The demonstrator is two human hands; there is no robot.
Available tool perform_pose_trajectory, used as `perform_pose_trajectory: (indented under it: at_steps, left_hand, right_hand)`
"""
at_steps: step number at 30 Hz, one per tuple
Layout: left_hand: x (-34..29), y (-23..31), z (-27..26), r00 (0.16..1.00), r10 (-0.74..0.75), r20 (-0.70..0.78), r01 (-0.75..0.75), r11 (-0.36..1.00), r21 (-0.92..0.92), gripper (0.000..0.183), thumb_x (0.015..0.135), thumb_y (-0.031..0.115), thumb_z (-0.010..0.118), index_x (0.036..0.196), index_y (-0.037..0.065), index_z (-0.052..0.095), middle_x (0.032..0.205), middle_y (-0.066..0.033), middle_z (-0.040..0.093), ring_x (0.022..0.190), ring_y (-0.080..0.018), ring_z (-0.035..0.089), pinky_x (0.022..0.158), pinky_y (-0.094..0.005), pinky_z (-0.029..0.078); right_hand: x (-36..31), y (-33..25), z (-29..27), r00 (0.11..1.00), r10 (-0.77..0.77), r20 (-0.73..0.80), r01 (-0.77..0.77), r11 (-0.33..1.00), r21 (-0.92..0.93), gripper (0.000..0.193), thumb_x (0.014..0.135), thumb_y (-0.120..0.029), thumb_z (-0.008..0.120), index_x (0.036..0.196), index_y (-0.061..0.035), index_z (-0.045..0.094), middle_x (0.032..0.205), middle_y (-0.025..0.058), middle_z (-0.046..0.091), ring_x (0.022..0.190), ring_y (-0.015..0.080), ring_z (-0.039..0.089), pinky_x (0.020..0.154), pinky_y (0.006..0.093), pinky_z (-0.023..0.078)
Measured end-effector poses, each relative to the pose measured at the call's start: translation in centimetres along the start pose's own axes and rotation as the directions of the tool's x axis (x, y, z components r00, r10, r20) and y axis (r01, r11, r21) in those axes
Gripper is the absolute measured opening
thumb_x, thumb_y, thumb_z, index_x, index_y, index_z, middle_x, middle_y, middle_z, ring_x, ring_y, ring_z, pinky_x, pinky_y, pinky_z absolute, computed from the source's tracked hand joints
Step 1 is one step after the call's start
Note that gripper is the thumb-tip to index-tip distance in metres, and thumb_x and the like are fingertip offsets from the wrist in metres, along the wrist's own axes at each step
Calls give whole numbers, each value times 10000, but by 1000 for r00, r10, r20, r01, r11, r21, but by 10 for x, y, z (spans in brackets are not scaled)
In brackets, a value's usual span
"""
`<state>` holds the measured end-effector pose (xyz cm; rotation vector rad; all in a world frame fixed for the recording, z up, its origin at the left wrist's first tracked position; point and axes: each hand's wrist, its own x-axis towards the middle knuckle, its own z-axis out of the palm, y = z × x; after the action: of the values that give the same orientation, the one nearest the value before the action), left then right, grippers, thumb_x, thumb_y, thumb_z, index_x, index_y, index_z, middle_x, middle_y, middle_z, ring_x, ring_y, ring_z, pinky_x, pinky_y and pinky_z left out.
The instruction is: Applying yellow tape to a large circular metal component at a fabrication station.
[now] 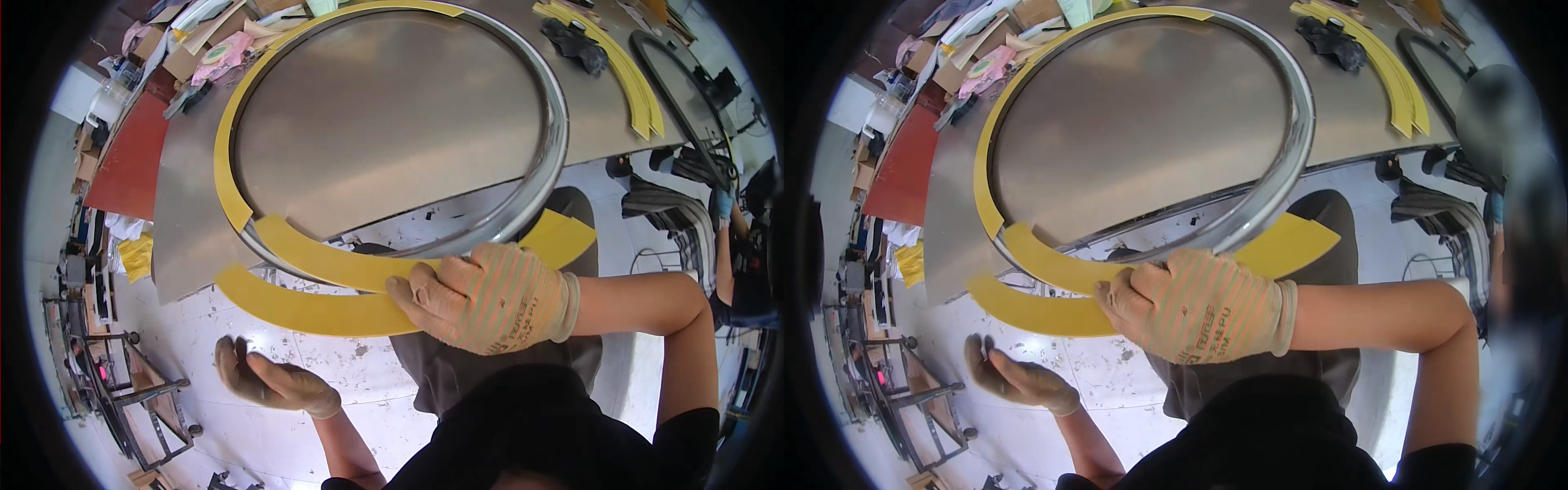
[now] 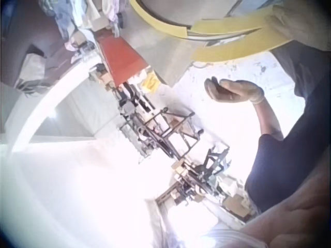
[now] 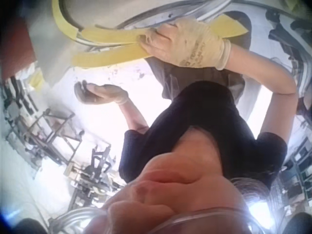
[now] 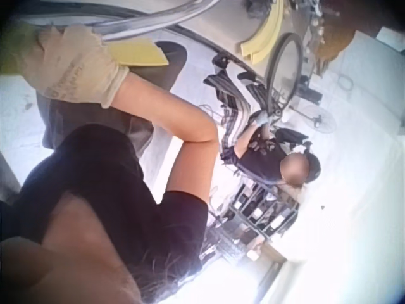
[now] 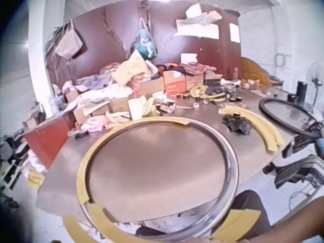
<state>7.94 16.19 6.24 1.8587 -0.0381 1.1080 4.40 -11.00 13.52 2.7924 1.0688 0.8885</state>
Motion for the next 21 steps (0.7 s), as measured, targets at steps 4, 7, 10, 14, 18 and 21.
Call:
perform_pose_trajectory:
  at_steps: [4,7,10,14,18,21]
  left_hand:
    - [18,0,-24,917,392,76,-395,918,25,289,1014,127,437,1244,-36,504,1263,-187,517,1188,-294,514,1021,-422,434]
    - [36,39,-13,859,361,364,-328,933,-151,203,973,52,500,1135,-30,591,1162,-190,598,1083,-321,577,999,-432,436]
    - [66,68,32,382,471,795,-415,856,-308,278,885,61,631,1158,10,638,1224,-189,620,1157,-362,581,1008,-438,435]
    - [83,45,81,-66,576,815,-241,783,-573,352,932,181,625,1262,57,614,1252,-172,607,1162,-347,587,987,-447,465]
    - [59,30,100,-234,584,777,-188,757,-626,377,953,268,607,1279,78,615,1216,-158,614,1107,-349,595,952,-446,478]
    - [53,23,103,-202,578,790,-274,741,-613,434,961,366,591,1303,99,607,1169,-141,619,1040,-352,599,912,-451,488]
  right_hand:
    - [7,-20,-1,996,-32,-79,29,999,-33,316,848,-241,652,1028,17,679,848,5,527,776,123,551,492,252,418]
    - [-4,-26,22,998,-62,17,63,992,-111,366,802,-252,653,1123,-85,707,922,-13,529,788,105,508,523,227,378]
    - [-21,-28,34,999,-34,42,39,990,-139,348,827,-259,628,1122,-83,685,915,-20,524,816,101,508,535,236,405]
    - [-18,-38,49,997,-39,74,45,996,-83,254,866,-255,605,1055,-97,666,912,-24,537,845,103,534,544,259,455]
    - [-31,-35,71,999,-39,15,37,988,148,137,876,-206,598,911,-74,606,868,19,559,815,186,611,554,337,523]
    - [-28,-15,68,986,-90,-144,114,978,173,109,880,-195,588,882,-86,580,847,31,563,775,206,622,575,339,529]
